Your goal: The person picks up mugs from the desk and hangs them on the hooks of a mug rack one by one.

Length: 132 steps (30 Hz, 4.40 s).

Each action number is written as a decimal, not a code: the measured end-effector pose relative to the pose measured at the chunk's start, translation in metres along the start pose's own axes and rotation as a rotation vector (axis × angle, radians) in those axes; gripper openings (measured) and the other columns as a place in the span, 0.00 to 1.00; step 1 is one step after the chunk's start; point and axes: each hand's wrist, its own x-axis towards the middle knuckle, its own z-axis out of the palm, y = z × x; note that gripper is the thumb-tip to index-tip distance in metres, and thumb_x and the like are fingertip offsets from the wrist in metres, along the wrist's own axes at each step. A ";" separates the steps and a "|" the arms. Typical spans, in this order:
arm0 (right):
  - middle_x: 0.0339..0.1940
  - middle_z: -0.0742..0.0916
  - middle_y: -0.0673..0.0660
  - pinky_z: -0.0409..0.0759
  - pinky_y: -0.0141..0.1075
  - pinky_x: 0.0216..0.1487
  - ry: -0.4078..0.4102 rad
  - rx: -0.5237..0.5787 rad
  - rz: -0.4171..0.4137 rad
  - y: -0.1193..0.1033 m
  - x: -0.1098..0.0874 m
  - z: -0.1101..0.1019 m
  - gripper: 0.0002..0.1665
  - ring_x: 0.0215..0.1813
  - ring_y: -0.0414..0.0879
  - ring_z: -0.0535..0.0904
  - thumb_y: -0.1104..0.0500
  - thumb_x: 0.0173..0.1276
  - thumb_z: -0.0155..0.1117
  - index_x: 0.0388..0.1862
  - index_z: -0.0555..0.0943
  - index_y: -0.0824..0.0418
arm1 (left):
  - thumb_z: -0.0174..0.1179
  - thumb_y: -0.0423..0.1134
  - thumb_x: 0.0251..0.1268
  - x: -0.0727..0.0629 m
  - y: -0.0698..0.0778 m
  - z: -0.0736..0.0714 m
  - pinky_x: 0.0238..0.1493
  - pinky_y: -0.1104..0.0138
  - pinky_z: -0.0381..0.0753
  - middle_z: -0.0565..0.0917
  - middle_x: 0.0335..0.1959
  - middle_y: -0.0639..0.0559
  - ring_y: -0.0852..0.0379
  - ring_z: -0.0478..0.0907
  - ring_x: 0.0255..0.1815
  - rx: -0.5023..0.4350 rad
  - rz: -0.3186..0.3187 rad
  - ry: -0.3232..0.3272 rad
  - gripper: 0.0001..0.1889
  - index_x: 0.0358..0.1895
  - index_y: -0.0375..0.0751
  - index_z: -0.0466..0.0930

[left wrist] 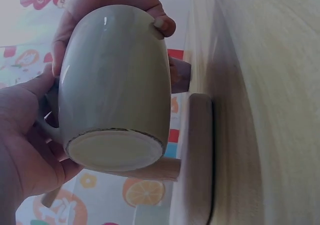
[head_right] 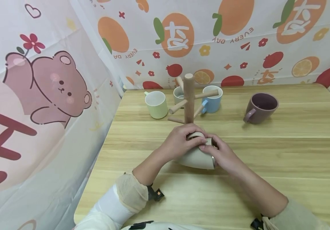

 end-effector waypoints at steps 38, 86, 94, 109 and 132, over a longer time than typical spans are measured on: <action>0.64 0.72 0.66 0.81 0.44 0.50 -0.079 -0.013 0.027 0.013 0.027 -0.015 0.34 0.52 0.45 0.79 0.48 0.78 0.46 0.76 0.53 0.60 | 0.59 0.53 0.70 -0.010 -0.012 0.011 0.57 0.72 0.75 0.84 0.54 0.58 0.68 0.78 0.56 -0.142 -0.066 0.101 0.20 0.61 0.52 0.79; 0.69 0.65 0.65 0.74 0.50 0.55 0.064 -0.315 -0.016 -0.002 0.017 -0.010 0.36 0.67 0.61 0.66 0.42 0.76 0.52 0.76 0.58 0.54 | 0.66 0.45 0.60 0.035 0.000 0.011 0.70 0.60 0.64 0.77 0.60 0.47 0.52 0.73 0.62 0.195 -0.136 0.405 0.36 0.68 0.38 0.60; 0.72 0.67 0.65 0.69 0.62 0.63 0.102 -0.511 -0.184 -0.003 0.010 -0.018 0.36 0.71 0.65 0.65 0.46 0.76 0.55 0.76 0.59 0.56 | 0.64 0.49 0.64 0.032 -0.006 0.010 0.61 0.60 0.71 0.83 0.48 0.46 0.52 0.77 0.55 0.330 -0.123 0.430 0.28 0.59 0.35 0.67; 0.61 0.75 0.72 0.52 0.57 0.76 0.462 -1.187 -0.790 0.001 0.026 -0.118 0.36 0.71 0.68 0.62 0.36 0.68 0.59 0.56 0.79 0.66 | 0.60 0.44 0.68 0.033 -0.008 0.014 0.58 0.63 0.72 0.86 0.37 0.48 0.55 0.81 0.43 0.368 -0.084 0.499 0.14 0.46 0.37 0.72; 0.80 0.47 0.68 0.37 0.79 0.63 0.350 -1.340 -0.167 -0.001 0.034 -0.165 0.47 0.78 0.73 0.33 0.40 0.71 0.58 0.81 0.50 0.52 | 0.58 0.44 0.69 0.030 -0.011 0.013 0.60 0.63 0.71 0.86 0.39 0.48 0.57 0.80 0.46 0.352 -0.089 0.473 0.16 0.52 0.37 0.70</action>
